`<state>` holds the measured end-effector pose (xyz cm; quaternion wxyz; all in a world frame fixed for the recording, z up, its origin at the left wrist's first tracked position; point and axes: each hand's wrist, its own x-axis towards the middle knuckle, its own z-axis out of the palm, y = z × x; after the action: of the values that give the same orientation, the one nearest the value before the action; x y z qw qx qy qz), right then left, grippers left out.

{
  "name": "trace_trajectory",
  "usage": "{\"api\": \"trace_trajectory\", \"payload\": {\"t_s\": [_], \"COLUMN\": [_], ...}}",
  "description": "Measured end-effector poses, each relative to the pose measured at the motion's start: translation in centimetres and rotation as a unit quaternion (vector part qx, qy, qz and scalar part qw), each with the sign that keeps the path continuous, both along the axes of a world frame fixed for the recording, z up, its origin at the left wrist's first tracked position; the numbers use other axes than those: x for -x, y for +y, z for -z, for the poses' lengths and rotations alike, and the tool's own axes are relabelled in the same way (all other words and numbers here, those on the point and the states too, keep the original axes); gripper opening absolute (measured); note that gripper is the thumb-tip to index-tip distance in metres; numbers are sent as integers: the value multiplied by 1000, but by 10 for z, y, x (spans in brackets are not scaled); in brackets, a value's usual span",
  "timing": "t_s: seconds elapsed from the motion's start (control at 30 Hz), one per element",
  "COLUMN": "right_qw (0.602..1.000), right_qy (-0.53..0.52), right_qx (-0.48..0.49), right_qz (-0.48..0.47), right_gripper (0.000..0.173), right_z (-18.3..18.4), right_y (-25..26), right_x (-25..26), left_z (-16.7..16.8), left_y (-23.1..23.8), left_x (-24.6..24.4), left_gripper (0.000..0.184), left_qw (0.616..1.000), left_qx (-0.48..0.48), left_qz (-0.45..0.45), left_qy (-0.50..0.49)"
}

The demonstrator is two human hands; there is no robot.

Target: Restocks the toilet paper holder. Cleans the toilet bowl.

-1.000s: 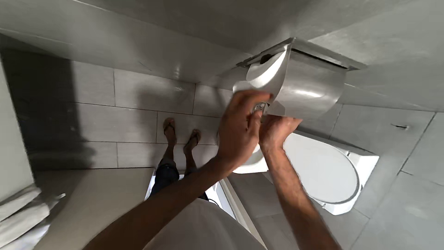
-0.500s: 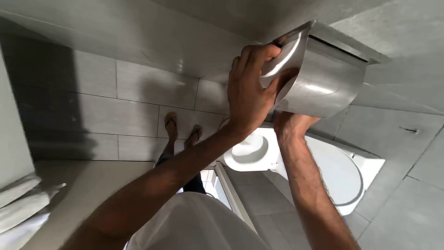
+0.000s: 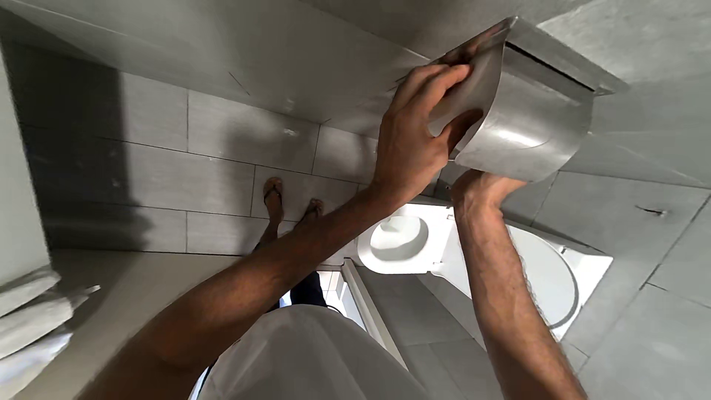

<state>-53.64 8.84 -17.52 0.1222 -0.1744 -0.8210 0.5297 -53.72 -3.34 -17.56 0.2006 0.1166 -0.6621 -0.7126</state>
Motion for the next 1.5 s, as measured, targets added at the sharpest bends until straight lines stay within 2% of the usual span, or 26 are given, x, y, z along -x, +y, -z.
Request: {"api": "trace_trajectory", "payload": {"t_s": [0.07, 0.13, 0.23, 0.33, 0.4, 0.47, 0.6, 0.7, 0.8, 0.93, 1.03, 1.1, 1.2, 1.27, 1.33, 1.37, 1.4, 1.5], "right_qw": [998, 999, 999, 992, 987, 983, 980, 983, 980, 972, 948, 938, 939, 943, 941, 939, 936, 924], "right_qy": [13, -8, 40, 122, 155, 174, 154, 124, 44, -31, -31, -18, -18, -37, -58, -68, -78, -106], "right_qx": [-57, -44, -17, 21, 31, 42, 45, 16, -37, 42, 92, 115, 154, 158, 154, 151, 151, 182], "right_qz": [-28, -12, 2, -9, -27, -50, -118, -138, -191, -228, -304, -326, -307, -292, -295, -301, -308, -321], "right_gripper": [26, 26, 27, 52, 41, 24, 23, 25, 48, 63, 80, 79, 70, 53, 20, 9, 5, 14], "right_z": [41, 53, 53, 33, 24, 24, 19, 23, 25, 29, 34, 39, 47, 47, 43, 42, 40, 37], "right_y": [34, 44, 39, 24, 22, 27, 32, 40, 51, 54, 53, 47, 38, 39, 44, 47, 49, 55], "right_x": [1, 7, 8, 6, 8, 12, 13, 17, 17, 13, 13, 18, 17, 11, 7, 5, 4, 2], "left_z": [2, 4, 10, 20, 26, 39, 64, 104, 124, 119, 109, 97, 77, 65, 62, 62, 63, 65], "left_y": [0, -1, -8, -20, -28, -36, -47, -48, -59, -68, -60, -56, -42, -30, -24, -22, -22, -25], "left_x": [0, 1, -3, -17, -36, -68, -167, -235, -296, -330, -303, -250, -150, -84, -31, -14, -4, -13], "left_gripper": [31, 28, 25, 30, 31, 30, 28, 20, 18, 17, 21, 34, 61, 83, 101, 101, 95, 66], "left_qw": [1000, 1000, 999, 995, 996, 996, 960, 934, 917, 882, 905, 911, 943, 961, 963, 961, 960, 958], "left_qx": [9, 8, -16, -61, -59, -28, -13, -10, -50, -69, -61, -28, 32, 43, 73, 80, 71, -14], "left_qz": [-5, -9, 28, 74, 63, 46, 91, 56, 47, 13, 18, 71, 94, 98, 124, 135, 142, 197], "left_qy": [1, 0, 8, 23, -11, -75, -265, -353, -393, -466, -421, -406, -317, -257, -226, -229, -231, -208]}}
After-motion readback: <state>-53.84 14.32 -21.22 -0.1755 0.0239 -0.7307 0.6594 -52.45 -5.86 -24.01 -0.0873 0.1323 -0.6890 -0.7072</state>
